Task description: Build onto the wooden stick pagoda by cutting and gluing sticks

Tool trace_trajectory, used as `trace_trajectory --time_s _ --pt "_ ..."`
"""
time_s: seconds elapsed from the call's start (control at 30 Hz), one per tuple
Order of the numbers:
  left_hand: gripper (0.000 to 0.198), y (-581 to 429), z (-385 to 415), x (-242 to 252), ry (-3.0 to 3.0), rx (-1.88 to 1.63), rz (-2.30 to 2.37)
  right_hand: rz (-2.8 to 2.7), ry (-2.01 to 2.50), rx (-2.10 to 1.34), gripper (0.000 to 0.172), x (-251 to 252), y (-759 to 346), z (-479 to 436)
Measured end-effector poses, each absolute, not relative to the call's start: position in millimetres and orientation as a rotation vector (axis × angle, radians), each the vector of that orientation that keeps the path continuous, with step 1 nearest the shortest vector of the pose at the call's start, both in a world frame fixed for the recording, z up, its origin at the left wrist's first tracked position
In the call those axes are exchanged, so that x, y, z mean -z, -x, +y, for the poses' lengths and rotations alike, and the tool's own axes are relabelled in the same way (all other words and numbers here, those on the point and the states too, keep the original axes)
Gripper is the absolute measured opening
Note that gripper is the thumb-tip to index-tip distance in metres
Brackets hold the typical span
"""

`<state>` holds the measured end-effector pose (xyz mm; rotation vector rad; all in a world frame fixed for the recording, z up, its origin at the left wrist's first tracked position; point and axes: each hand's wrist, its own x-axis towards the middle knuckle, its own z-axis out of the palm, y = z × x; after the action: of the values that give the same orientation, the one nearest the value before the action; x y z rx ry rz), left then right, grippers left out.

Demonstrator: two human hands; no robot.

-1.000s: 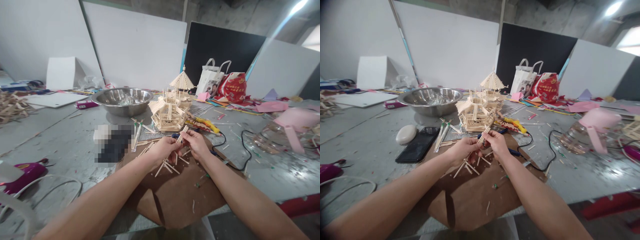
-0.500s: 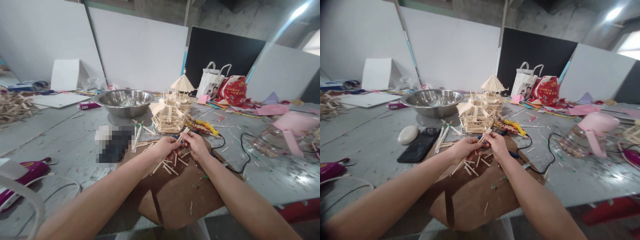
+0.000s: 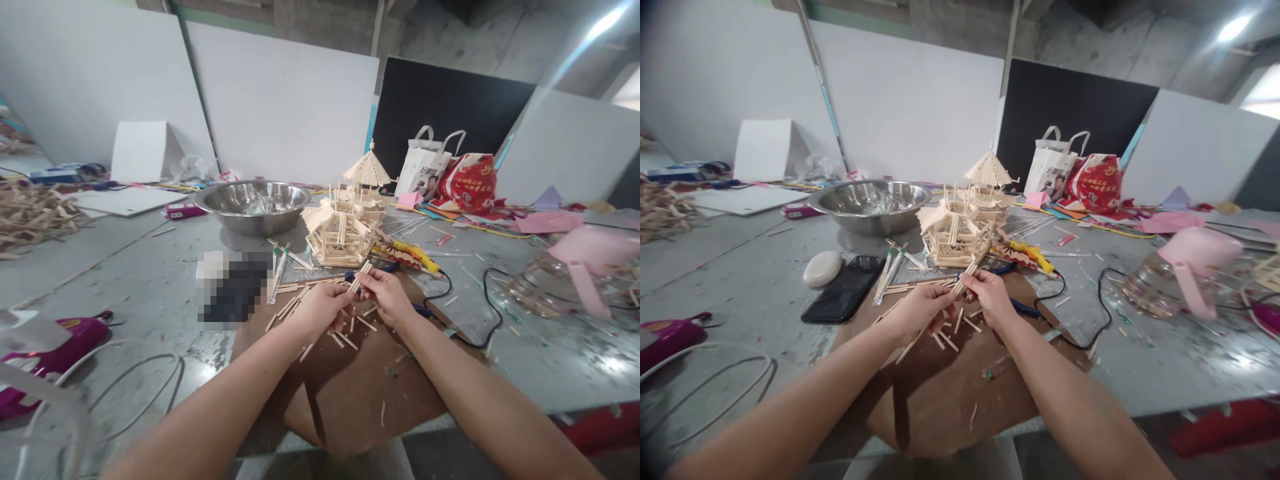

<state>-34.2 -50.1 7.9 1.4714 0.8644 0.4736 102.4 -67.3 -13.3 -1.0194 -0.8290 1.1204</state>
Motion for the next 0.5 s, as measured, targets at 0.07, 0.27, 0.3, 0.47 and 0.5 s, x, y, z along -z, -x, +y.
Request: trace_trajectory --time_s 0.07,0.27,0.3,0.47,0.5 --pt "0.024 36.3 -50.5 -6.7 -1.474 -0.468 0.850 -0.850 1.019 -1.135 0.019 13.4 -101.5 -68.3" --pt "0.024 39.3 -50.4 -2.8 -1.496 -0.488 0.854 -0.897 1.037 -1.157 0.019 13.5 -101.2 -69.2" --pt "0.024 39.3 -50.2 -2.0 -1.492 -0.495 0.856 -0.897 1.047 -1.162 0.019 13.7 -101.5 -69.0" --pt "0.020 38.7 -49.6 -1.1 -1.421 -0.508 0.852 -0.910 1.051 -1.173 0.022 14.7 -103.2 -67.9" --pt "0.020 38.8 -49.6 -1.4 -1.411 -0.507 0.856 -0.919 1.048 -1.178 0.022 14.8 -103.5 -67.9"
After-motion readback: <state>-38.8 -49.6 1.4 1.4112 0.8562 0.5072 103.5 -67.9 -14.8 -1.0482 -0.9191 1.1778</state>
